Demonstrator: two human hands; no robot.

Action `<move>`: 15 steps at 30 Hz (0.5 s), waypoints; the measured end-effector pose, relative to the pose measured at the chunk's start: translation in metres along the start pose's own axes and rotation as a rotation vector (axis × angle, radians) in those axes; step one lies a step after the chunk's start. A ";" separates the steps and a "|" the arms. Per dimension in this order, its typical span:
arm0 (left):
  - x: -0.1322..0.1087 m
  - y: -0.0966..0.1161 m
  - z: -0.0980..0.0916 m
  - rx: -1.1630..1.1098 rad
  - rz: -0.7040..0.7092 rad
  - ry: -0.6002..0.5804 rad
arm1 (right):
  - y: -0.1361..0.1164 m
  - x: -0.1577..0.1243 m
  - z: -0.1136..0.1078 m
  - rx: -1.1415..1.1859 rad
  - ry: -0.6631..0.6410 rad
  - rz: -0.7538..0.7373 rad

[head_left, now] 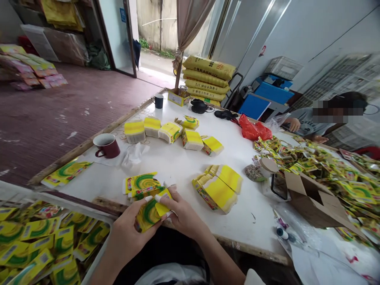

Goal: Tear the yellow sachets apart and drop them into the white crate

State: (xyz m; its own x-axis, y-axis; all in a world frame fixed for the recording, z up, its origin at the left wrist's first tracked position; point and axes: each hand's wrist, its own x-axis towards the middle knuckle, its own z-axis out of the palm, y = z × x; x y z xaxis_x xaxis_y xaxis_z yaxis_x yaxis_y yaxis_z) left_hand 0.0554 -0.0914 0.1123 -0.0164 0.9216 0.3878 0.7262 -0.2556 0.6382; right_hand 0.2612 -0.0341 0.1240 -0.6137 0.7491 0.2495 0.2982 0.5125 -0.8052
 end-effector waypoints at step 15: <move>-0.010 -0.027 -0.025 0.052 -0.027 -0.005 | 0.003 0.016 0.016 0.238 0.038 0.067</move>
State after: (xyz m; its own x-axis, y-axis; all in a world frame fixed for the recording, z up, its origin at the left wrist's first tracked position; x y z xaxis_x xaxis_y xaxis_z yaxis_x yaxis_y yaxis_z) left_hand 0.0188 -0.1010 0.1080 -0.0328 0.9295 0.3675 0.7604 -0.2154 0.6127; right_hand 0.2407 -0.0271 0.1173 -0.5688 0.7958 0.2078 0.1544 0.3515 -0.9234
